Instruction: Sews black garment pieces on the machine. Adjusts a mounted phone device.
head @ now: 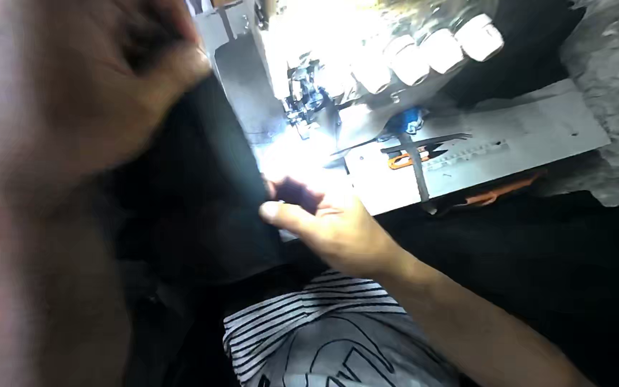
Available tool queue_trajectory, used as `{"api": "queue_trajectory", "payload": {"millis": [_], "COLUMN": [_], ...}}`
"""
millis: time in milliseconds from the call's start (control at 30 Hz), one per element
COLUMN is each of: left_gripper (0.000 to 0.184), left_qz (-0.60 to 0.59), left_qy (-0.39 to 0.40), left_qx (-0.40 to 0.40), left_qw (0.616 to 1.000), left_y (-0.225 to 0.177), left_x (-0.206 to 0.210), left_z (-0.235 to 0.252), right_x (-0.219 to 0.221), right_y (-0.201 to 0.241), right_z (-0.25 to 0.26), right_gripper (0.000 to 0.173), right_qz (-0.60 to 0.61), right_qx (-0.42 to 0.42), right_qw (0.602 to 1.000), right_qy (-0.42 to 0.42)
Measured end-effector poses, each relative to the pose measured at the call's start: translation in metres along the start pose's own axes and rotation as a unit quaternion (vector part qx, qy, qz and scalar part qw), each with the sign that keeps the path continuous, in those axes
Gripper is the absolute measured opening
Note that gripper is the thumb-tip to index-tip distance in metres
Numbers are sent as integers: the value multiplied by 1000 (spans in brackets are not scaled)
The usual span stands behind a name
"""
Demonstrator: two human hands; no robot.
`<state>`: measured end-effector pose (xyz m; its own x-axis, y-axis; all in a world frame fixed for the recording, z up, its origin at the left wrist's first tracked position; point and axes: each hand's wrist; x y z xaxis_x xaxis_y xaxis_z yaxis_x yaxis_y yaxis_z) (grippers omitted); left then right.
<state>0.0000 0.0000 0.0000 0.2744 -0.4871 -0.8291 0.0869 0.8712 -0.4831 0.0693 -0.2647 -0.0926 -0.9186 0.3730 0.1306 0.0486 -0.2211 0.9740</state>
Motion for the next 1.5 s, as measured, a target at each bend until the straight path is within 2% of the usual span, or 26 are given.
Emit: {"api": "queue_trajectory", "payload": {"millis": [33,100,200,467,800,1100,1233,1367,1500], "left_gripper": [25,27,27,27,29,28,28,25,17], "left_qz": [12,1,-7,-29,-46,-47,-46,-19,-4], "left_qy": [1,-18,-60,-43,-51,-55,-52,-9,32], "left_qx": [-38,-99,-143,-184,-159,-168,-163,-201,-217], "left_qw": [999,995,988,981,985,983,984,979,976], "left_y": [-10,-6,10,10,13,11,12,6,0], "left_x": [27,75,108,106,109,110,109,101,89], "left_z": [1,6,14,19,18,16,16,26,37], "right_x": [-17,-39,-51,-59,-62,-64,-65,-58,-55], "right_y": [-15,-42,-57,-60,-62,-70,-73,-53,-48], "right_z": [-13,-32,-39,-51,-59,-55,-43,-25,-23], "right_gripper": [4,9,27,38,41,39,26,13,25], "right_qz": [-24,-61,-54,27,34,1,-113,-156,-158], "right_qx": [43,100,123,153,148,140,67,31,53], "right_qw": [998,990,985,983,982,986,988,982,980], "right_qy": [-26,-74,-107,-96,-109,-96,-77,-105,-110]}}
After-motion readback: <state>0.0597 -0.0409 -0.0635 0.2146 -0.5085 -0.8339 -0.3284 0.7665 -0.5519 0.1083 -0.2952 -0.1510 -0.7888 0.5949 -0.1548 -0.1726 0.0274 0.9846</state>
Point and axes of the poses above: each hand's wrist, its own z-axis towards the middle knuckle, its own x-axis out of the palm, y = z × x, and after that the axes turned 4 degrees about -z, right-handed
